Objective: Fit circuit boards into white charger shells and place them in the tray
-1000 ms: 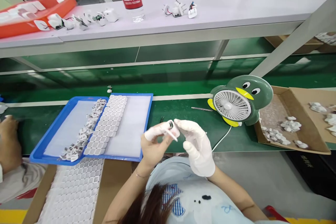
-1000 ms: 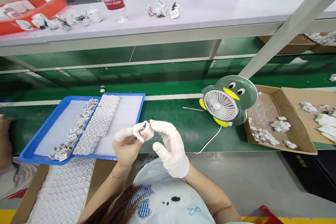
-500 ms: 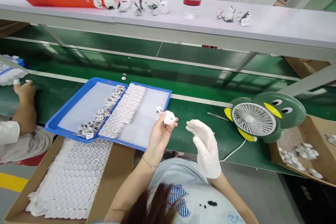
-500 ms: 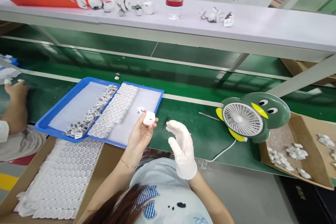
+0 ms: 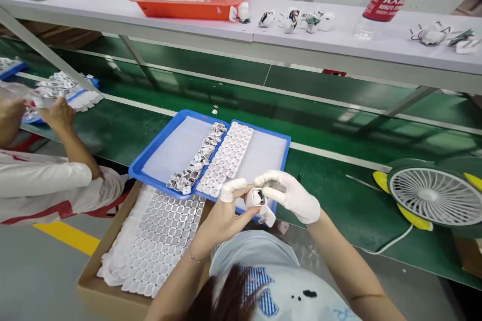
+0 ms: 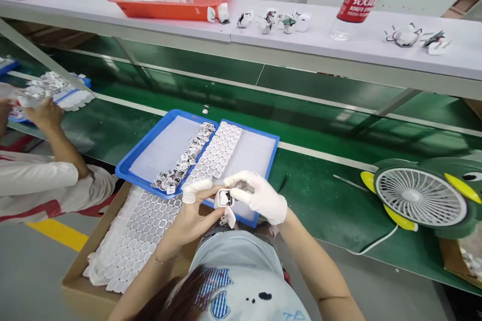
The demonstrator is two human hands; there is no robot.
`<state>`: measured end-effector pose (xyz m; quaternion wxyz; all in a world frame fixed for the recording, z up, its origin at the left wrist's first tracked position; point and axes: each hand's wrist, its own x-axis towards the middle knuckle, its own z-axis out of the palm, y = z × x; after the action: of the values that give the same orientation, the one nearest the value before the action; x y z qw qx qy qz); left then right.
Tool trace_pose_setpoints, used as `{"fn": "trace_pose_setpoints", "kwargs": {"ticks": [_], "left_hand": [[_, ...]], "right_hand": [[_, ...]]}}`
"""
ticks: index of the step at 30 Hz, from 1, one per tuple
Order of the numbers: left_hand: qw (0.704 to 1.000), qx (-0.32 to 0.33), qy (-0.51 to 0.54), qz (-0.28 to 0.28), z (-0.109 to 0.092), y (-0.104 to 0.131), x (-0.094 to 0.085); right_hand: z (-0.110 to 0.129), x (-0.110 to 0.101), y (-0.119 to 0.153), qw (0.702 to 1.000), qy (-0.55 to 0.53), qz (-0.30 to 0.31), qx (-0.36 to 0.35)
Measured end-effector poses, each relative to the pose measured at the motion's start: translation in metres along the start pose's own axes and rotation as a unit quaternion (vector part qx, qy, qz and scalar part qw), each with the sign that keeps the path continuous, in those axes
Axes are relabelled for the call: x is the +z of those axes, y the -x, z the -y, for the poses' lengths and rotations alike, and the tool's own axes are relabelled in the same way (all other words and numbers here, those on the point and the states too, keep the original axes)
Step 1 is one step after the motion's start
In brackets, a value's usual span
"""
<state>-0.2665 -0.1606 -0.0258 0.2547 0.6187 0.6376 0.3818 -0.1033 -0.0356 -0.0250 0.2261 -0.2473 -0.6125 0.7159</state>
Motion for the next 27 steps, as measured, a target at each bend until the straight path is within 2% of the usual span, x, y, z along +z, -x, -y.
{"fn": "trace_pose_setpoints", "kwargs": {"ticks": [4, 7, 13, 17, 21, 27], "left_hand": [[0.998, 0.052, -0.025, 0.023, 0.012, -0.001, -0.010], [0.997, 0.054, -0.025, 0.047, 0.017, -0.005, -0.011], [0.995, 0.039, 0.036, 0.083, 0.022, -0.022, -0.010], [0.991, 0.060, 0.065, 0.103, 0.018, -0.032, -0.013], [0.989, 0.063, 0.042, 0.126, 0.017, -0.033, -0.014], [0.990, 0.079, -0.017, 0.113, 0.023, -0.025, -0.022]], "right_hand": [[0.000, 0.014, -0.009, 0.997, 0.004, -0.024, 0.078], [-0.005, 0.019, -0.010, 0.993, 0.013, -0.054, 0.103], [-0.002, 0.026, -0.007, 0.985, 0.011, -0.148, 0.089], [0.002, 0.029, -0.004, 0.982, 0.013, -0.175, 0.074], [-0.009, 0.026, -0.004, 0.981, 0.040, -0.176, 0.071], [-0.019, 0.023, -0.008, 0.989, 0.056, -0.113, 0.072]]}}
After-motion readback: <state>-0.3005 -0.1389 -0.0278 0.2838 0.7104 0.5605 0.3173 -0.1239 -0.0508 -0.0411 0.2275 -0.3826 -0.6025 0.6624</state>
